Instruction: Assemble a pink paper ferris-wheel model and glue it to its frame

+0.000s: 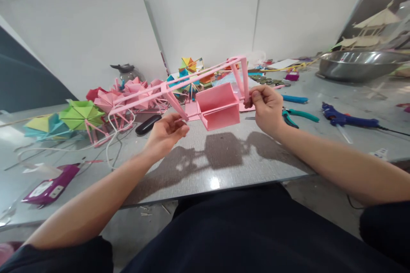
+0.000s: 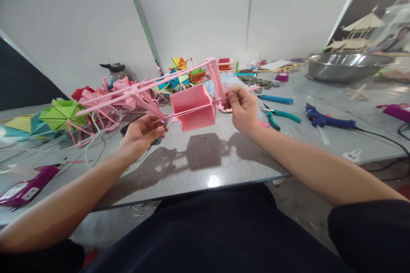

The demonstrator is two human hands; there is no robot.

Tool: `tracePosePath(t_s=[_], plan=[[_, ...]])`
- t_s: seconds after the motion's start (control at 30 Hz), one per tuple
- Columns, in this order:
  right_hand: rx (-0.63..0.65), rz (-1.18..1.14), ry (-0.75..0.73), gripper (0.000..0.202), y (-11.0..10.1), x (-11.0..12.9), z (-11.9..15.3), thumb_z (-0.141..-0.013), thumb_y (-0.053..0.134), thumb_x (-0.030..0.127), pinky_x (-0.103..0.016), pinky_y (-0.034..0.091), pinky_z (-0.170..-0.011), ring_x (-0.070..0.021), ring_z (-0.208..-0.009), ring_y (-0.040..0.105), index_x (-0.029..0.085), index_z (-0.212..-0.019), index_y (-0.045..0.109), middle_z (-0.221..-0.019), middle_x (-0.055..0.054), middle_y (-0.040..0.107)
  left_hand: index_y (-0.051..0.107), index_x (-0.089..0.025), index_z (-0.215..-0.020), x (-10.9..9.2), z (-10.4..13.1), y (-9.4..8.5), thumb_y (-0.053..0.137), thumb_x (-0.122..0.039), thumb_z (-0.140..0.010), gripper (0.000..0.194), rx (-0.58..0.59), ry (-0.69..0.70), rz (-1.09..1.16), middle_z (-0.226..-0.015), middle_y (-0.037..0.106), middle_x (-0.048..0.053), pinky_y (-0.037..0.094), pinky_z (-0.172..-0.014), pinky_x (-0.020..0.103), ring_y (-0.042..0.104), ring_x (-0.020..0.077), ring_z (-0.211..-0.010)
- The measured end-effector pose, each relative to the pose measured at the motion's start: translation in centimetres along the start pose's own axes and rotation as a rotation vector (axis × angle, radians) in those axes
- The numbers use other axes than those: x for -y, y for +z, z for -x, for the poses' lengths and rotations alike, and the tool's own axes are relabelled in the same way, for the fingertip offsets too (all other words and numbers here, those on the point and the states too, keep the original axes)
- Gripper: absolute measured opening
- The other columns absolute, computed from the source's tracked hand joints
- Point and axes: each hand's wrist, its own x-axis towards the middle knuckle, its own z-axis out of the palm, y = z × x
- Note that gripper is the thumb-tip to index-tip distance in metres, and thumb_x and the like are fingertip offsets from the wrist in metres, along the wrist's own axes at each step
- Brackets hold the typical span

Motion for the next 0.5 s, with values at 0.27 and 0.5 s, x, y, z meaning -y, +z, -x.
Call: tracePosePath(t_s=[0.27, 0.5], plan=[[0.075, -0.019, 0.029, 0.056, 0.3, 0.0, 0.4, -0.087, 0.073, 0.083, -0.032, 0.052, -0.057, -0.0153, -0.059, 0.059, 0.028, -0.086, 0.065, -0.067, 0.002, 0.064, 0.068, -0.02, -0.075, -0.2, 0.2, 0.0, 0.087, -0.055, -0.083, 0.04, -0.003, 0.063, -0.233, -0.064, 0.059, 0.0, 0.04, -0.051, 0.029, 0.051, 0.0143, -0.056], [0.16, -0.062, 0.096, 0.057, 0.6, -0.3, 1.0, -0.086, 0.074, 0.083, -0.034, 0.059, -0.064, -0.016, -0.063, 0.065, 0.027, -0.095, 0.07, -0.074, 0.0, 0.072, 0.063, -0.023, -0.077, 0.9, 0.5, -0.1, 0.076, -0.049, -0.093, 0.033, -0.052, 0.176, -0.387, -0.066, 0.059, 0.0, 0.04, -0.054, 0.03, 0.053, 0.016, -0.057]])
